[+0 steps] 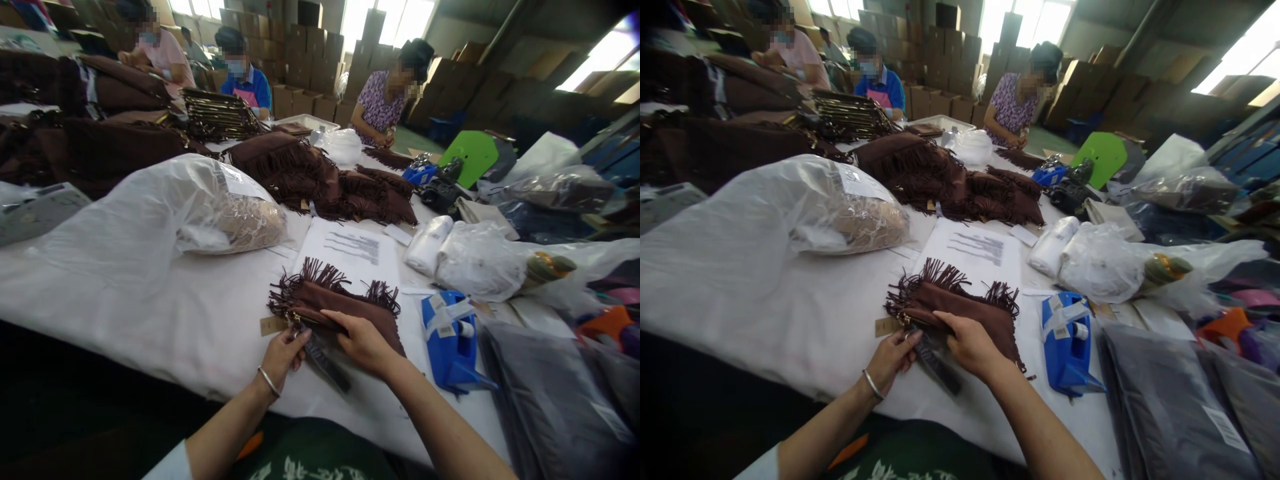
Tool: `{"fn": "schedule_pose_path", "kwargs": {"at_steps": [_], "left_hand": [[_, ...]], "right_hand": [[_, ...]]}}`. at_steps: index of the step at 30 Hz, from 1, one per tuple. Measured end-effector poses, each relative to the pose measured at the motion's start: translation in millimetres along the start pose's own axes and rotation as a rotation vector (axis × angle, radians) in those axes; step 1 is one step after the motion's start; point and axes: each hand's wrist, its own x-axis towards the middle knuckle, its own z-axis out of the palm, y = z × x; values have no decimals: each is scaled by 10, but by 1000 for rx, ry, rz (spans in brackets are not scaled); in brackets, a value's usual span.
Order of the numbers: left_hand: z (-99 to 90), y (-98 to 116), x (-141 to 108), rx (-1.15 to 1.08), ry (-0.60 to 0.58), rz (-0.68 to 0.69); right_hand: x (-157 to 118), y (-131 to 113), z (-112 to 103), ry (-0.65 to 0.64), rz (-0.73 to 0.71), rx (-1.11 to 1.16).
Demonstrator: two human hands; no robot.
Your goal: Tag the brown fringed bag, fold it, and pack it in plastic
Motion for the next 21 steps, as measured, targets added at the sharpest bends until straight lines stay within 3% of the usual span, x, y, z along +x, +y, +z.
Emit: {"fn": "schedule_pose_path", "kwargs": {"at_steps": [6, 10, 13, 15, 18, 21], "left_hand": [[8, -161, -244, 55, 4, -37], [3, -112, -306, 105, -85, 26], [-157, 11, -352, 220, -164, 86], [-356, 96, -345, 525, -142, 231], [-679, 180, -221, 1179, 62, 651], [-866, 208, -14, 1437, 187, 844]], "right_hand": [[-176, -199, 486, -78, -71, -240], [-189, -184, 810, 16, -53, -428], [-111, -122, 847, 85, -43, -474], [-49, -87, 780, 98, -56, -461], [19, -60, 636, 111, -50, -389], [42, -61, 522, 127, -18, -308]]}}
